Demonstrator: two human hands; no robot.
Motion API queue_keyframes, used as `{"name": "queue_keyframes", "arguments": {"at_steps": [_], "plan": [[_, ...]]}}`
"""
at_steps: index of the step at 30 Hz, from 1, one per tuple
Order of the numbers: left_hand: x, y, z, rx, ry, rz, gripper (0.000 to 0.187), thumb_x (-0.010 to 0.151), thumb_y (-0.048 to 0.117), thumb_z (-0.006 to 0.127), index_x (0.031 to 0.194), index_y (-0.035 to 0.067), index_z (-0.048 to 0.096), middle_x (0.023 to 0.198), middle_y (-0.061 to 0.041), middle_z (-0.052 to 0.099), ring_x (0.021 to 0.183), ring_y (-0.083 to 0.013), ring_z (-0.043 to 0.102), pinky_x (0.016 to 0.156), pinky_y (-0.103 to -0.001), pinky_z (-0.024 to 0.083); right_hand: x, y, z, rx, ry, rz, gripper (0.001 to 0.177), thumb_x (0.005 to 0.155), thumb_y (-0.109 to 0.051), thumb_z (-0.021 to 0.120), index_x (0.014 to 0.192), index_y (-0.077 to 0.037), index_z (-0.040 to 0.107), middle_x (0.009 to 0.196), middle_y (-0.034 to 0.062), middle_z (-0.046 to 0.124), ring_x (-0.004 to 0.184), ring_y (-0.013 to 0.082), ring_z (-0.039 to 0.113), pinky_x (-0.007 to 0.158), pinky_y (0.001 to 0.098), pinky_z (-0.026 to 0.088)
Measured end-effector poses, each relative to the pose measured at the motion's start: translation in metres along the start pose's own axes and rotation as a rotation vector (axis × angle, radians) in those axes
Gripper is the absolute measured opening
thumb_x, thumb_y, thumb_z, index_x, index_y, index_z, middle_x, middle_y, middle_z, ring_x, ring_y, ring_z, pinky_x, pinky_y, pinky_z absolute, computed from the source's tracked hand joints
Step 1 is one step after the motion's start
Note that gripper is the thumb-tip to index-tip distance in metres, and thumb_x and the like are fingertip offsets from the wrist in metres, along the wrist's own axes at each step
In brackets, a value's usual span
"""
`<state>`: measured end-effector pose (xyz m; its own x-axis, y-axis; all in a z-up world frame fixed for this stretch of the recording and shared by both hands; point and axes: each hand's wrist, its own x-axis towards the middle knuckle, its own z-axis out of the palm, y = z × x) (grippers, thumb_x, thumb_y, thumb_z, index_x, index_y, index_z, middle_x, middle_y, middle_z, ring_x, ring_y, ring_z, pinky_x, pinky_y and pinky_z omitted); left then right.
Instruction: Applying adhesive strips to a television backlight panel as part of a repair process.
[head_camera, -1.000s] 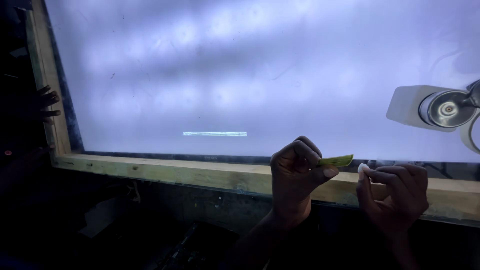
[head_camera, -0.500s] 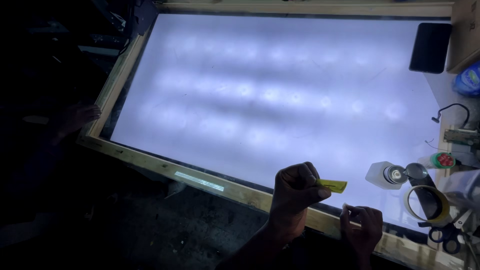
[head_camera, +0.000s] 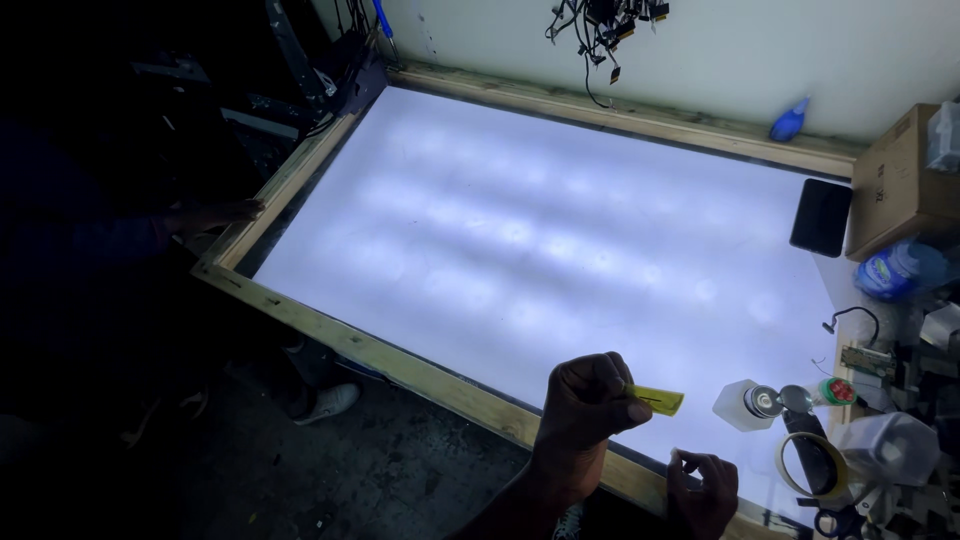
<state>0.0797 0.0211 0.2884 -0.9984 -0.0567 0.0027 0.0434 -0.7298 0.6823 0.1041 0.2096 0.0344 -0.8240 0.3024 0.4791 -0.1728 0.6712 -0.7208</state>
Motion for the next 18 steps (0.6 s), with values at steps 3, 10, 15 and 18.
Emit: {"name": "queue_keyframes", "arguments": {"at_steps": [3,10,15,18], "plan": [[-0.007,0.011,0.004,-0.015,-0.003,-0.005,0.034,0.063,0.004,0.077,0.058,0.015,0.045,0.069,0.003,0.046,0.064,-0.0081,0.038,0.060,-0.025,0.034,-0.004,0.007,0.001,-0.025,-0.028,0.078,0.012,0.086,-0.011,0.074,0.076,-0.013,0.066,0.073,-0.0022,0.058,0.086,0.0190,0.051,0.080,0.0316,0.042],[-0.019,0.032,0.004,-0.036,-0.022,0.042,0.034,0.065,0.001,0.073,0.058,0.015,0.044,0.068,0.002,0.045,0.059,-0.0088,0.035,0.055,-0.024,0.030,-0.010,0.026,0.010,-0.107,0.040,-0.031,0.013,0.084,-0.009,0.074,0.075,-0.013,0.066,0.071,-0.0021,0.057,0.080,0.0200,0.053,0.078,0.0332,0.045],[-0.023,0.042,-0.002,-0.095,0.023,0.043,0.028,0.063,-0.004,0.073,0.061,0.013,0.050,0.072,-0.001,0.047,0.057,-0.0098,0.035,0.049,-0.021,0.028,-0.011,0.027,0.015,-0.130,0.098,-0.044,0.010,0.080,-0.007,0.075,0.077,-0.015,0.069,0.070,-0.0027,0.060,0.080,0.0183,0.056,0.074,0.0300,0.046],[-0.025,0.053,-0.004,-0.096,0.017,0.057,0.034,0.065,-0.004,0.074,0.058,0.013,0.045,0.073,-0.002,0.046,0.053,-0.0090,0.031,0.049,-0.020,0.028,-0.011,0.015,0.006,-0.093,0.059,0.015,0.011,0.082,-0.010,0.073,0.073,-0.014,0.068,0.067,-0.0032,0.059,0.081,0.0171,0.056,0.073,0.0296,0.046]]}}
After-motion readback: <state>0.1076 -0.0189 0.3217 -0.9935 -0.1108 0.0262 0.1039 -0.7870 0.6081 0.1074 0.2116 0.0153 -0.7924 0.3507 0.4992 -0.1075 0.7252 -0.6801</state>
